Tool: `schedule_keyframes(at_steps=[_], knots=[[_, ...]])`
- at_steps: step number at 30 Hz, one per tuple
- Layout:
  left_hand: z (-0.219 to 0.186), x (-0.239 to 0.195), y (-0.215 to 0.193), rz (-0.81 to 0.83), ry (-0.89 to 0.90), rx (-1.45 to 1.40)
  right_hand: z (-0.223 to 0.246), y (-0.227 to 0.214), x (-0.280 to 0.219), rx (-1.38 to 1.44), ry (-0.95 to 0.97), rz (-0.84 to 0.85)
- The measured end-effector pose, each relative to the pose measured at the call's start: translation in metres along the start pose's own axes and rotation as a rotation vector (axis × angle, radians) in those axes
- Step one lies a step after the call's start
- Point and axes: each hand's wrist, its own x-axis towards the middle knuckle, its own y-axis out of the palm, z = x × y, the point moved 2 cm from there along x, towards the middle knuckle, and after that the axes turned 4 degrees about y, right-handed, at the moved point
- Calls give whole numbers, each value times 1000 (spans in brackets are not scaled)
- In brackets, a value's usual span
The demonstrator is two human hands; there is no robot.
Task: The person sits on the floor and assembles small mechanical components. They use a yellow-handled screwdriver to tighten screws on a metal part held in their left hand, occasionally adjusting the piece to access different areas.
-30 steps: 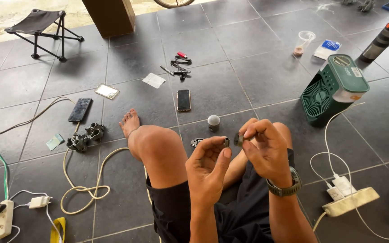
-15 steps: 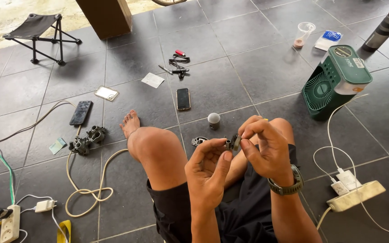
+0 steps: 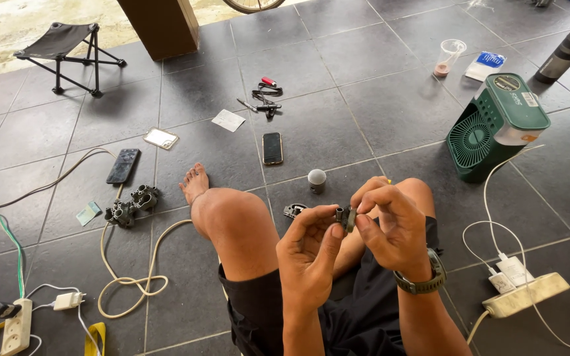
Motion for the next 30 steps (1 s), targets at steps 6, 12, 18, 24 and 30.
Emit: schedule_keyframes(at_steps=[6,12,18,24,30], knots=[[-1,1,-4,-19,17,4,-1,0,-2,5,25,-14],[-5,0,-9,4,-5,-6,-6,5,-2,-23,33,-41],[-6,-5,-9,30,-39,-101,-4,11,-16,65,85,-61],[-6,-4,-17,23,-65,-81,-17,10,-18,-8,49,-119],[-29,-7,-24,8,9,36,-16,17,-20,-62,83,-70]])
